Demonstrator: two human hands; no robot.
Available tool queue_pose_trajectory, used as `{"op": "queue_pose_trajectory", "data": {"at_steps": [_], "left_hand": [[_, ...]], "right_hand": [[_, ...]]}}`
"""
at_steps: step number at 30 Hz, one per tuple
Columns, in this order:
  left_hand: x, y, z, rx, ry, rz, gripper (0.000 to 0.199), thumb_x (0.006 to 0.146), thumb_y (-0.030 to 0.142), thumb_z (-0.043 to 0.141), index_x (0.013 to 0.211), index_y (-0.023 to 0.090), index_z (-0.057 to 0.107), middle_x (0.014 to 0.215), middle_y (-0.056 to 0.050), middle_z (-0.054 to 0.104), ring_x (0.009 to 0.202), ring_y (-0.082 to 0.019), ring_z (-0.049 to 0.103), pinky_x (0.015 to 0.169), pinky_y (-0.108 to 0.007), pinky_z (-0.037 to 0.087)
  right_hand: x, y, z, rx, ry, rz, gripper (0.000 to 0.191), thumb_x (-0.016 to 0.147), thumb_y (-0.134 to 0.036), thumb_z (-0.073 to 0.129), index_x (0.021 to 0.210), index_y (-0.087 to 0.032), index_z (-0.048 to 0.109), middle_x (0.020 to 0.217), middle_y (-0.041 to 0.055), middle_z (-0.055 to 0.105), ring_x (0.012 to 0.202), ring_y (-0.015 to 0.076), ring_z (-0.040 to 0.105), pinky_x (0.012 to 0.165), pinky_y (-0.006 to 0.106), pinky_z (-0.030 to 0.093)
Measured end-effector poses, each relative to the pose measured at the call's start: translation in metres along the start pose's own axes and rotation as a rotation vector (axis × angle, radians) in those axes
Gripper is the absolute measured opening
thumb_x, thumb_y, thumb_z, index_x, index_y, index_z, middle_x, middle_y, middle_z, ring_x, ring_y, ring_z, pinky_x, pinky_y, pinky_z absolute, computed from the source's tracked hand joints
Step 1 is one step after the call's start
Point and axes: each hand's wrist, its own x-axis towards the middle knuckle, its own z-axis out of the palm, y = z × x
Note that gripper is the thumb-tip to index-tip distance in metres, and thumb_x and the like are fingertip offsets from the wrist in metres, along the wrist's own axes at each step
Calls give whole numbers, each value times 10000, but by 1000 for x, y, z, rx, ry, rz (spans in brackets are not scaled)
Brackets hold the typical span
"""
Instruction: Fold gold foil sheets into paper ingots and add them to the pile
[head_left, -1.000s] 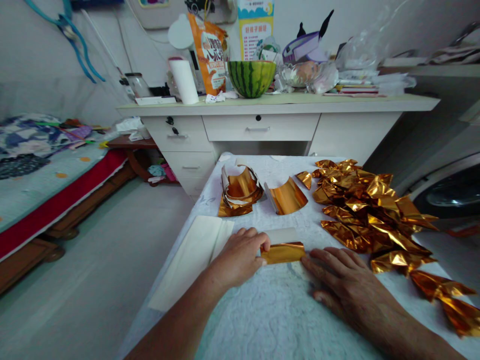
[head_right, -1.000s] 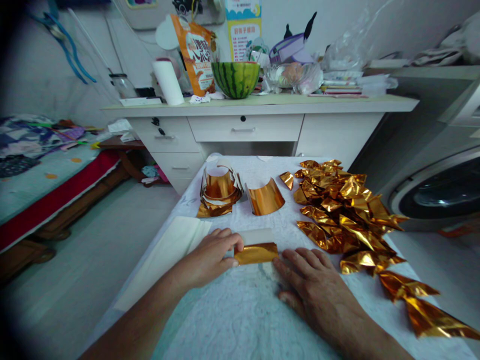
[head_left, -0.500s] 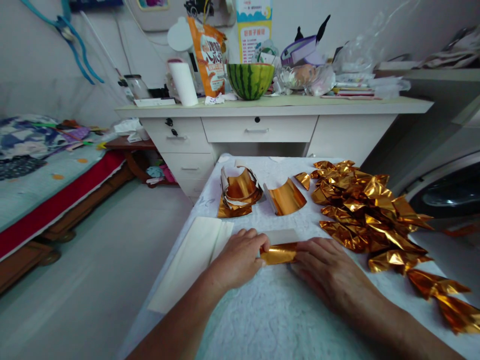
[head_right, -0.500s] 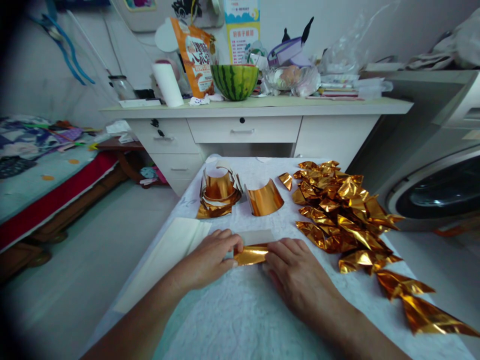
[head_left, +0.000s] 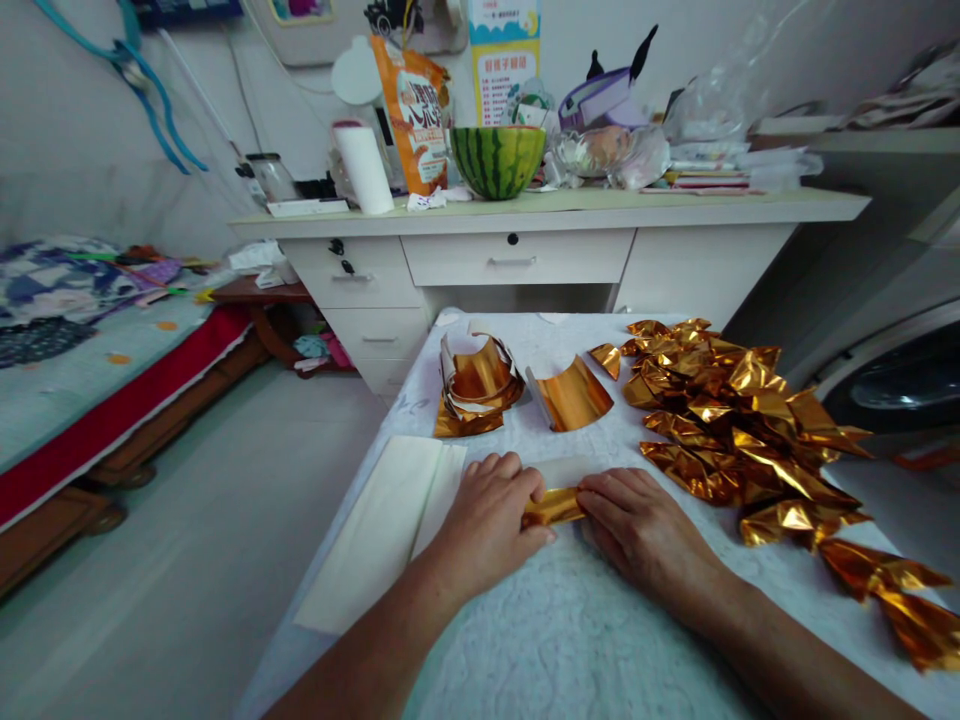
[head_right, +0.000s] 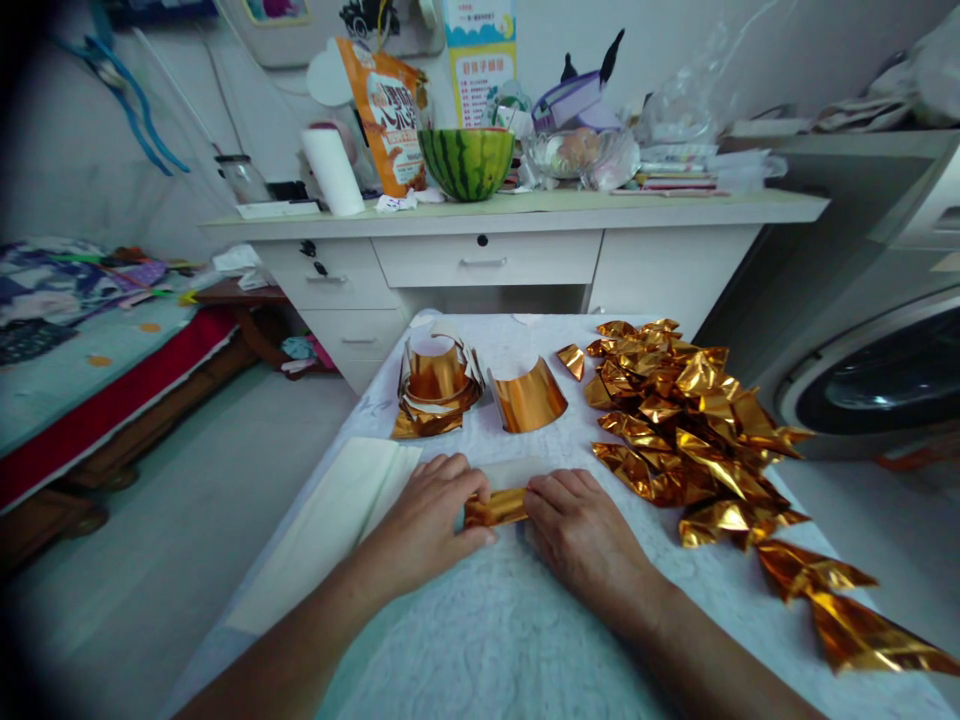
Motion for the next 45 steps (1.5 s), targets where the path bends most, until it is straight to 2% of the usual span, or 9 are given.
{"op": "queue_pose_trajectory", "data": {"at_steps": [4, 7, 19, 22, 24, 28, 32, 36, 45], "left_hand": [[2, 5, 0, 80, 9, 123, 100, 832, 255, 684, 819, 210, 595, 908, -6, 591, 925, -207, 511, 774, -329, 348], [3, 6, -1, 161, 25, 185, 149, 904, 227, 599, 757, 203, 596, 816, 3, 596, 850, -189, 513, 745, -332, 345], [3, -5, -10, 313, 65, 134, 202, 924, 194, 533, 732, 195, 592, 785, -21, 610, 821, -216, 520, 742, -376, 363], [1, -2, -12, 264, 155, 96, 134, 860, 95, 513, 874, 195, 601, 883, -36, 608, 894, -236, 516, 796, -399, 382], [-1, 5, -11, 181, 229, 101, 297, 770, 55, 539, 1034, 186, 569, 984, -49, 595, 950, -245, 499, 835, -409, 394], [-3, 19, -2, 45, 183, 216, 359, 746, 87, 593, 1086, 188, 537, 1055, -46, 574, 999, -230, 497, 879, -381, 431], [1, 18, 11, 91, 100, 227, 64, 877, 178, 576, 936, 202, 585, 951, -21, 590, 923, -207, 540, 786, -336, 468], [4, 9, 19, 166, 111, 246, 140, 920, 146, 528, 804, 201, 583, 824, 5, 588, 806, -177, 561, 683, -293, 456], [0, 11, 18, 283, 223, 277, 132, 930, 142, 505, 832, 201, 573, 817, 5, 620, 709, -184, 582, 608, -313, 451]], "right_hand": [[1, 1, 1, 37, -21, 32, 203, 940, -143, 495, 906, -164, 694, 889, 77, 681, 834, 205, 580, 767, 340, 431], [0, 2, -1, 53, -10, 44, 219, 943, -145, 479, 887, -159, 691, 868, 80, 676, 817, 202, 572, 759, 336, 427], [-6, 2, -6, 12, 93, 74, 219, 918, -134, 475, 827, -162, 672, 813, 78, 662, 761, 197, 544, 733, 322, 375], [-7, 2, -3, -33, 96, 82, 211, 909, -135, 491, 770, -172, 645, 784, 65, 645, 740, 195, 518, 724, 320, 353], [-7, 0, -1, -54, 81, 73, 209, 913, -147, 500, 753, -177, 631, 764, 54, 631, 725, 193, 500, 709, 319, 337], [-5, -7, 4, -66, 75, 53, 169, 906, -142, 524, 782, -180, 631, 748, 37, 610, 715, 190, 482, 688, 319, 312], [-4, -13, 4, -37, 51, 34, 182, 914, -127, 514, 774, -174, 621, 739, 32, 597, 700, 184, 471, 675, 321, 305], [-3, -14, 2, 47, 17, 19, 217, 953, -137, 470, 808, -166, 630, 773, 40, 616, 731, 182, 498, 713, 322, 340], [-6, -11, 4, 23, -5, 52, 130, 921, -108, 521, 889, -164, 634, 882, 69, 648, 811, 218, 530, 755, 351, 392]]}}
